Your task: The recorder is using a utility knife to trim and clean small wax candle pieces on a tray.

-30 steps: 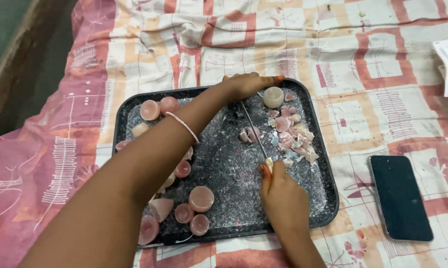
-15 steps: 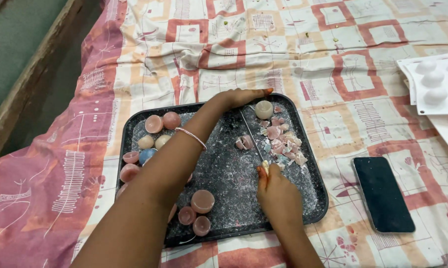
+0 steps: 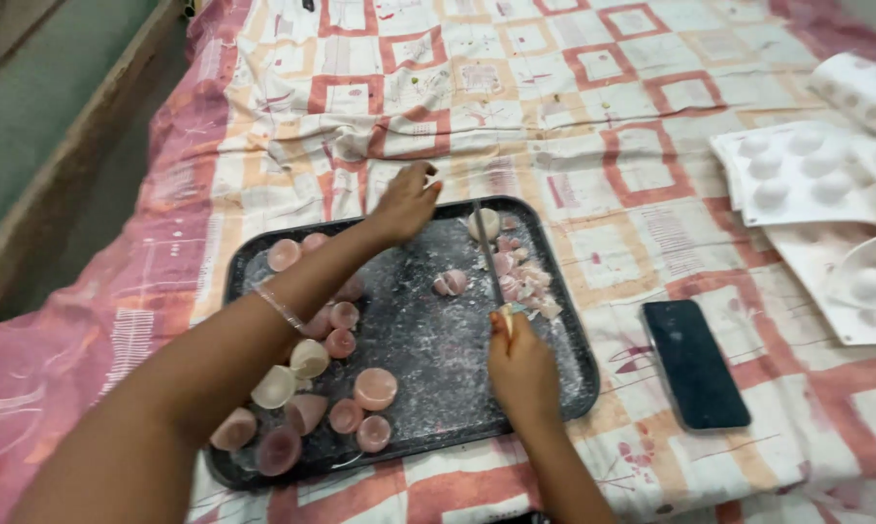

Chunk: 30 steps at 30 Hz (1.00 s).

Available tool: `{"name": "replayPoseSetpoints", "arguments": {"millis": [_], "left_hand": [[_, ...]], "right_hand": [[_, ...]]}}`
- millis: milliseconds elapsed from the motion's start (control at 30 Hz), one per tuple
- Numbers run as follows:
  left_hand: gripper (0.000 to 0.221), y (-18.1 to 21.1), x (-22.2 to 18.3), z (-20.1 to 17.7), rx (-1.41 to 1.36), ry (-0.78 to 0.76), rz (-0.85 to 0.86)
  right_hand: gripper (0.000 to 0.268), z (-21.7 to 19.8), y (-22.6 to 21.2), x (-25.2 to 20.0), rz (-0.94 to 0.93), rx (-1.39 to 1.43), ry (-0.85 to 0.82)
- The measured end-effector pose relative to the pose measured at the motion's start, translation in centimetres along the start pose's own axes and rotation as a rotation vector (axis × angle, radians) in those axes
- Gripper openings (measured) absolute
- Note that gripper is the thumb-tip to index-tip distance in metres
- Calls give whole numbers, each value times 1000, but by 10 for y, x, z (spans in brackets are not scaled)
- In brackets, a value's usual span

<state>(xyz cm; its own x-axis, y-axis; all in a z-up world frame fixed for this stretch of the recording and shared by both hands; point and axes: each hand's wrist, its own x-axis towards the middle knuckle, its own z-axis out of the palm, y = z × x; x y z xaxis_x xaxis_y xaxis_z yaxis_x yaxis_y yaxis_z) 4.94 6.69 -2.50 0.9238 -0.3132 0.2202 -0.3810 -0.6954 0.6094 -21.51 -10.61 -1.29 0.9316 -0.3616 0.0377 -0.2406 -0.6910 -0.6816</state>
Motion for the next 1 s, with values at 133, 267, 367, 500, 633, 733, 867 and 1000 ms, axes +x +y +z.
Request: {"name": "replayPoseSetpoints", "arguments": {"millis": [133,267,367,500,633,733,867,1000], "left_hand": [[52,39,-66,-51,296,-278,95],[73,29,-82,-31,95,-553,367],[63,22,-79,-6,36,-567,452],[46,25,-78,6,86,-496,469],[48,44,-98,-3,105,-424,399],[49,60,-121,-7,165,-328,250],[53,76,-139,-8,191,-172,-2],[55,78,-142,-15,184,-156,-119]], "right_hand": [[40,4,1,-1,-70,36,8],[42,10,4,3,-71,21,-12],[43,11,11,4,-59,32,-5],[41,3,4,0,-67,104,-11],[42,0,-1,-1,-13,93,-58],[41,0,2,-1,-27,92,-64],[42,6,8,2,-66,67,-48],[42,9,11,1,-150,18,-31]]}}
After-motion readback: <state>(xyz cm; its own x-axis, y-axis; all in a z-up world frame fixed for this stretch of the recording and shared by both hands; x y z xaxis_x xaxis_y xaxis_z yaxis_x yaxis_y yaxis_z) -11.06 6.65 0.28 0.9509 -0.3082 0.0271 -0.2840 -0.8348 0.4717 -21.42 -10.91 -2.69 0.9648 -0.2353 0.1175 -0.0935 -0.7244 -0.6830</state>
